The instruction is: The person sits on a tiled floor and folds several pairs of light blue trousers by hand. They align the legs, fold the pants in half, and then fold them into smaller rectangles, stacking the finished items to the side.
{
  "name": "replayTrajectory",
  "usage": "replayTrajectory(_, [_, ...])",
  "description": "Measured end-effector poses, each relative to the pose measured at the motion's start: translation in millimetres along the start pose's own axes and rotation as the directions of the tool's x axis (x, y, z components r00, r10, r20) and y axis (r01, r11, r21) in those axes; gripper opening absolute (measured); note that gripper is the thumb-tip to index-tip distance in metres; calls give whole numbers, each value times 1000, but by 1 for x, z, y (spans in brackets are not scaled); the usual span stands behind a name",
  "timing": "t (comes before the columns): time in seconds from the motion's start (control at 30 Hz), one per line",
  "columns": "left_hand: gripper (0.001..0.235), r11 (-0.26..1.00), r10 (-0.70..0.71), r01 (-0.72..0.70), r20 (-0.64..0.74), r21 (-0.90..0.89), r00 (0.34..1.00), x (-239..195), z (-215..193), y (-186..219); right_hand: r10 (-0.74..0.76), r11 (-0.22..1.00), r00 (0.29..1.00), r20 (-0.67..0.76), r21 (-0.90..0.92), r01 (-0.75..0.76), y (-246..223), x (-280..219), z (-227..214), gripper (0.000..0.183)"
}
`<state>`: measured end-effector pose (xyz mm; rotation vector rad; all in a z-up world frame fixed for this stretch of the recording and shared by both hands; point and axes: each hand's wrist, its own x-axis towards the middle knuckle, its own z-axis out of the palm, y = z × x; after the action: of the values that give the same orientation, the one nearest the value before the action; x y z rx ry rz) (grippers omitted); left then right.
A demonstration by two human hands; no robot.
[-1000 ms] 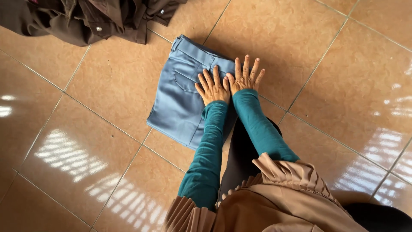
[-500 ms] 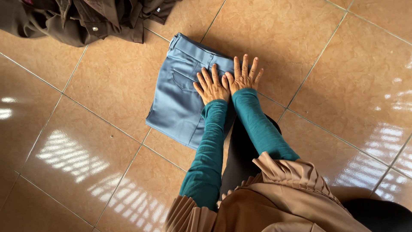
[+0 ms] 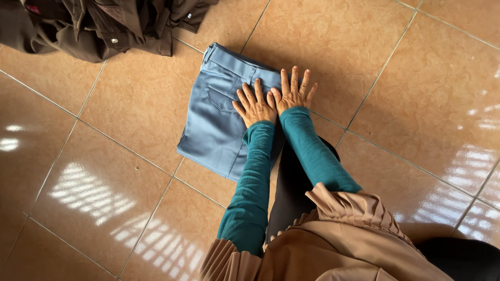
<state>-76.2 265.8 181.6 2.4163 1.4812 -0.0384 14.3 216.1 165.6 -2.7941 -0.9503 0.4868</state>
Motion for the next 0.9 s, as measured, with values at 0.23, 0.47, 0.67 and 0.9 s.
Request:
replayTrajectory(0.23, [63, 998, 1, -1, -2, 58, 1000, -1, -3, 4, 0, 1000, 1000, -29, 7, 0, -4, -8, -12, 69])
replayTrajectory(0.47, [62, 997, 34, -33, -20, 75, 999, -8, -10, 16, -8, 999, 998, -65, 37, 11, 5, -16, -20, 70])
replayTrajectory(0.67, [62, 987, 99, -100, 14, 122, 995, -24, -5, 43, 50, 998, 992, -115, 54, -44, 39, -25, -21, 70])
replayTrajectory(0.9, [61, 939, 258, -280, 131, 197, 957, -64, 14, 108, 201, 976, 965, -166, 119, -183, 123, -48, -17, 71])
